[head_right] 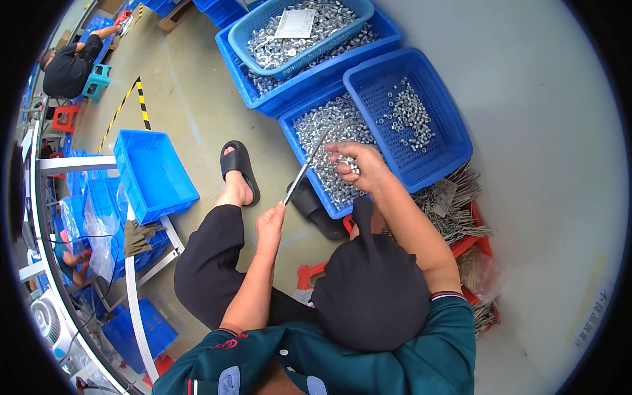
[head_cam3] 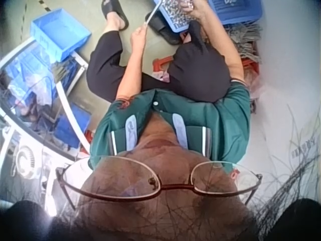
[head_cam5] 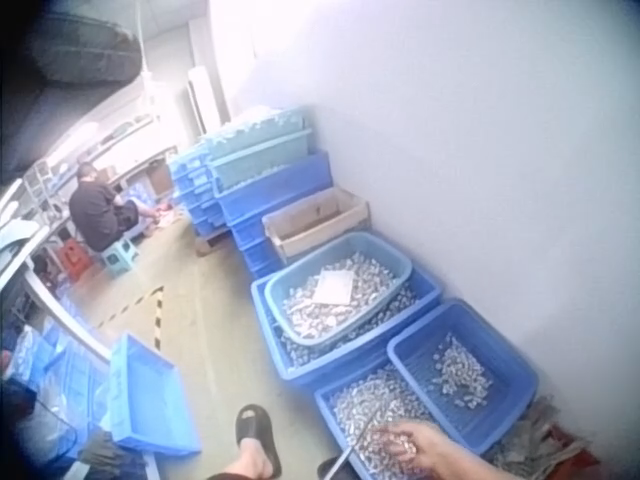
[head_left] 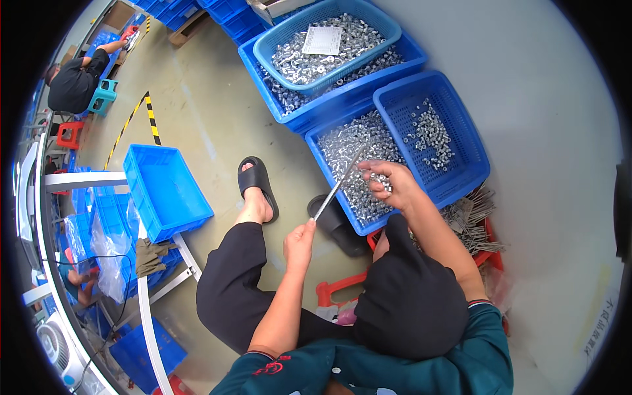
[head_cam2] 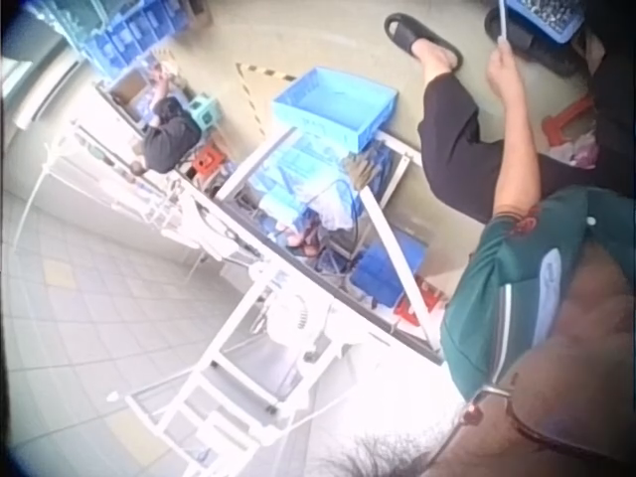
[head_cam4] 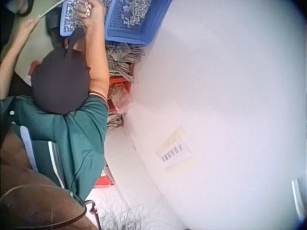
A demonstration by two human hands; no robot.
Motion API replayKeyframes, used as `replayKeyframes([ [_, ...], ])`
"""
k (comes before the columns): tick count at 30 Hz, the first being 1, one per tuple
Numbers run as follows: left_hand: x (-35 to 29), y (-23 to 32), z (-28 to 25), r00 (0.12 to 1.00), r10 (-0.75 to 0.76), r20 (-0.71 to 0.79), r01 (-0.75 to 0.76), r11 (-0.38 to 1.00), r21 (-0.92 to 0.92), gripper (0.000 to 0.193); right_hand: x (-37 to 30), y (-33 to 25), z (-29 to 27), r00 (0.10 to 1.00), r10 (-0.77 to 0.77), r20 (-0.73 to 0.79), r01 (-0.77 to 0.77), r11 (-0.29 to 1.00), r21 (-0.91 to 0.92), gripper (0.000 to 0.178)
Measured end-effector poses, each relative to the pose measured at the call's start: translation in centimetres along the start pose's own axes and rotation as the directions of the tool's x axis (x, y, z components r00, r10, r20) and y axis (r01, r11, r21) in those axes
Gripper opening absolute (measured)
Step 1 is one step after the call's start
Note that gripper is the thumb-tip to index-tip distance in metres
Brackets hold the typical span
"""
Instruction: Inspecting and threading small metal parts onto a thin rod.
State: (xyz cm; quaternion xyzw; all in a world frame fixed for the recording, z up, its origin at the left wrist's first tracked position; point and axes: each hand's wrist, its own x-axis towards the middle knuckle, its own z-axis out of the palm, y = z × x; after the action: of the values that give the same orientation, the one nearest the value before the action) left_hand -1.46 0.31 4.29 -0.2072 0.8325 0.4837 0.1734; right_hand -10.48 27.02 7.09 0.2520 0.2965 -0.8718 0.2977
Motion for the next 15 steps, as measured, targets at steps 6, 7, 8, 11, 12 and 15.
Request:
replayKeyframes([
  [6, -0.6, 0.6, -0.3, 0.996, 0.089, -0.025, -0.087, 0.995, 0.047, 0.048, 0.5, -0.8, -1.2, 0.989, -0.095, 0.117, 0.074, 0.982, 0.172, 0.018],
  [7, -0.7, 0.7, -0.3, 0.996, 0.09, -0.024, -0.089, 0.995, 0.045, 0.048, 0.5, -1.0, -1.5, 0.978, -0.097, 0.187, 0.056, 0.975, 0.217, 0.019],
  [8, -0.8, 0.7, -0.3, 0.995, 0.1, -0.024, -0.1, 0.995, 0.031, 0.048, 0.4, -1.2, -1.2, 0.975, -0.1, 0.201, 0.052, 0.972, 0.23, 0.021],
  [11, -0.9, 0.6, -0.3, 0.993, 0.114, -0.023, -0.114, 0.993, 0.004, 0.046, 0.2, -1.6, -0.5, 0.982, -0.094, 0.162, 0.05, 0.965, 0.259, 0.02],
  [12, -0.9, 0.6, -0.3, 0.993, 0.116, -0.023, -0.116, 0.993, -0.008, 0.046, 0.2, -1.7, -0.5, 0.982, -0.095, 0.163, 0.051, 0.965, 0.258, 0.02],
  [15, -0.9, 0.7, -0.4, 0.993, 0.116, -0.02, -0.115, 0.991, 0.066, 0.049, 0.1, -2.0, -0.7, 0.984, -0.068, 0.166, 0.018, 0.958, 0.288, 0.021],
])
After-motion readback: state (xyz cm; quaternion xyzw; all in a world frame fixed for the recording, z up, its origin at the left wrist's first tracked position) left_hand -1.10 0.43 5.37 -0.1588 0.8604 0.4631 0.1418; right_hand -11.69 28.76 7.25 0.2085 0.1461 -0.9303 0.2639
